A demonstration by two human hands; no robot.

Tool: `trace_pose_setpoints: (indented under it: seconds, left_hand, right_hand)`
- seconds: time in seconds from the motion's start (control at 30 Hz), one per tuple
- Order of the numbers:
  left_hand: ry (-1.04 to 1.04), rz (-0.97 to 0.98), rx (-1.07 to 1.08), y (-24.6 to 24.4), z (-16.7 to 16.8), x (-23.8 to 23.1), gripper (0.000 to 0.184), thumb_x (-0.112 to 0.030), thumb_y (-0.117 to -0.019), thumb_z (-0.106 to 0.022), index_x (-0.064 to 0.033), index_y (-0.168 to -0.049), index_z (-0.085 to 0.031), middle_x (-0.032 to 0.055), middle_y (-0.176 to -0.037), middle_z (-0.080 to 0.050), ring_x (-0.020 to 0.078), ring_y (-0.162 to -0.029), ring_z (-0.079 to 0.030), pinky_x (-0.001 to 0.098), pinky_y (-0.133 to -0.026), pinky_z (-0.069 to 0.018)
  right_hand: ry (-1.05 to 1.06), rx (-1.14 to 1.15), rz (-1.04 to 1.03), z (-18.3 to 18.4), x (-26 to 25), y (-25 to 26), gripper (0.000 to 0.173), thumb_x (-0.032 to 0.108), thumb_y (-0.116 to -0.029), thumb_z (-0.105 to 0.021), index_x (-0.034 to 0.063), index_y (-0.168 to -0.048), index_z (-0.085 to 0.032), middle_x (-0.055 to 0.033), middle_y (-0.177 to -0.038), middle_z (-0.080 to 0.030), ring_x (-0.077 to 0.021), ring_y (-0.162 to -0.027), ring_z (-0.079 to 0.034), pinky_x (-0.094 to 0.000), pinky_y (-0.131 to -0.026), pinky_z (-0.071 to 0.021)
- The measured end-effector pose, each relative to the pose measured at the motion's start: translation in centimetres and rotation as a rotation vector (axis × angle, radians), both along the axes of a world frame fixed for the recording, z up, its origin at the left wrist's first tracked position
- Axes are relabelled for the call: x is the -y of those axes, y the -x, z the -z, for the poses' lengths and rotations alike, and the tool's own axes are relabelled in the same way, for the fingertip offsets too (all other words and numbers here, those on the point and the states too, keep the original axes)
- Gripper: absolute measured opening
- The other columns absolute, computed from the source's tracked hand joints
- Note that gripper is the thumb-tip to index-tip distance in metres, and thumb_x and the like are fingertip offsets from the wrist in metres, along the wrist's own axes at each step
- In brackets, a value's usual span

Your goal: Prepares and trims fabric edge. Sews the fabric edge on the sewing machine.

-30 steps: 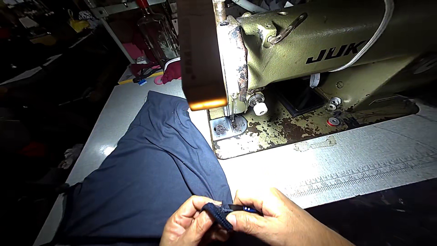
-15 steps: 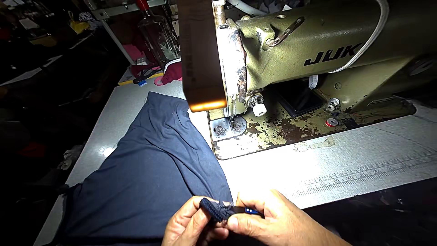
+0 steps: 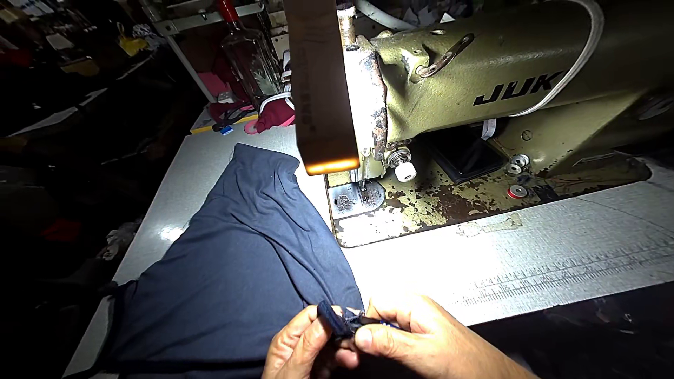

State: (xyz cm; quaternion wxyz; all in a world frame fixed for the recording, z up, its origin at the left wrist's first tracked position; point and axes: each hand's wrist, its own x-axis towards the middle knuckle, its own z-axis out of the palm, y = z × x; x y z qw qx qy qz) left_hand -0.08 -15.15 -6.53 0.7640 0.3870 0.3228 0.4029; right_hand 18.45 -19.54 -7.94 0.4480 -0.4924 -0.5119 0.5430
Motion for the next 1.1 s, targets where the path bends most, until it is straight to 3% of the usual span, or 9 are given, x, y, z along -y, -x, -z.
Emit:
trace_pose_setpoints:
  seconds: [0.1, 0.23, 0.37, 0.5, 0.6, 0.83, 1.0, 1.1]
  left_hand:
    - [-0.027, 0.025, -0.005, -0.07, 0.16, -0.02, 0.035, -0.003, -0.1068, -0.039, -0.0074, -0.101, -0.074, 0.0046, -0.091, -0.077, 0.008, -0.076, -0.073, 0.0237, -0.07, -0.0621]
    - [-0.03, 0.021, -0.018, -0.2, 0.11, 0.02, 0.035, -0.004, -0.1067, -0.04, -0.0088, -0.1, -0.074, 0.0035, -0.088, -0.077, 0.0077, -0.074, -0.073, 0.0237, -0.068, -0.0624]
    - [0.036, 0.024, 0.015, -0.05, 0.0, -0.07, 0.037, -0.005, -0.1088, -0.033, -0.0065, -0.102, -0.07, 0.0086, -0.089, -0.077, 0.013, -0.074, -0.076, 0.0258, -0.068, -0.0639]
    - [0.092, 0.026, 0.067, -0.06, -0.14, -0.16, 0.043, -0.011, -0.1115, -0.026, -0.0056, -0.103, -0.068, 0.0117, -0.091, -0.078, 0.0161, -0.075, -0.077, 0.0273, -0.069, -0.0645]
    - [0.098, -0.001, 0.074, -0.22, -0.22, -0.05, 0.043, -0.009, -0.1107, -0.029, -0.0061, -0.102, -0.071, 0.0099, -0.092, -0.078, 0.0136, -0.075, -0.076, 0.0261, -0.068, -0.0638]
    - [-0.028, -0.018, -0.034, -0.32, -0.19, 0.32, 0.04, -0.005, -0.1088, -0.033, -0.0068, -0.1, -0.072, 0.0048, -0.088, -0.077, 0.0095, -0.073, -0.074, 0.0243, -0.068, -0.063]
    - [-0.023, -0.011, -0.051, -0.49, -0.44, 0.33, 0.038, -0.002, -0.1085, -0.032, -0.0057, -0.1, -0.068, 0.0066, -0.085, -0.078, 0.0122, -0.072, -0.076, 0.0251, -0.068, -0.0638]
    - [0.027, -0.007, -0.005, -0.53, -0.4, 0.15, 0.039, -0.005, -0.1102, -0.029, -0.0047, -0.101, -0.067, 0.0092, -0.086, -0.078, 0.0149, -0.073, -0.076, 0.0262, -0.068, -0.0643]
  right_hand:
    - [-0.016, 0.061, 0.041, -0.04, 0.16, 0.11, 0.035, 0.039, -0.0974, -0.064, 0.0106, -0.078, -0.066, 0.0082, -0.065, -0.052, 0.0025, -0.059, -0.047, -0.0205, -0.054, -0.0347]
    - [-0.033, -0.025, 0.059, 0.31, 0.02, 0.47, 0.031, 0.036, -0.0961, -0.066, 0.0117, -0.078, -0.068, 0.0101, -0.067, -0.055, 0.0053, -0.061, -0.049, -0.0171, -0.056, -0.0371]
    - [-0.045, -0.142, 0.069, 0.68, 0.0, 0.74, 0.032, 0.028, -0.1, -0.061, 0.0128, -0.072, -0.066, 0.0129, -0.063, -0.054, 0.008, -0.055, -0.043, -0.0142, -0.051, -0.0327]
    - [-0.026, -0.088, 0.08, 0.66, 0.11, 0.58, 0.035, 0.032, -0.1005, -0.06, 0.0146, -0.07, -0.061, 0.0127, -0.06, -0.047, 0.0063, -0.053, -0.04, -0.0159, -0.049, -0.0306]
    - [0.005, -0.018, 0.042, 0.06, 0.2, 0.15, 0.031, 0.034, -0.0976, -0.062, 0.0126, -0.077, -0.068, 0.0112, -0.066, -0.055, 0.0056, -0.058, -0.046, -0.0172, -0.054, -0.0347]
    - [0.016, -0.015, 0.045, 0.1, 0.03, 0.4, 0.03, 0.036, -0.0965, -0.065, 0.0116, -0.08, -0.069, 0.0091, -0.071, -0.063, 0.0052, -0.066, -0.057, -0.0183, -0.059, -0.0429]
    - [-0.015, -0.071, 0.102, 0.76, 0.0, 0.71, 0.036, 0.033, -0.0992, -0.061, 0.0156, -0.068, -0.061, 0.0137, -0.059, -0.048, 0.0072, -0.053, -0.041, -0.0156, -0.049, -0.0308]
    - [-0.039, -0.052, 0.139, 0.87, 0.15, 0.65, 0.037, 0.032, -0.0998, -0.06, 0.0143, -0.068, -0.061, 0.0126, -0.059, -0.046, 0.0066, -0.053, -0.04, -0.0156, -0.049, -0.0306]
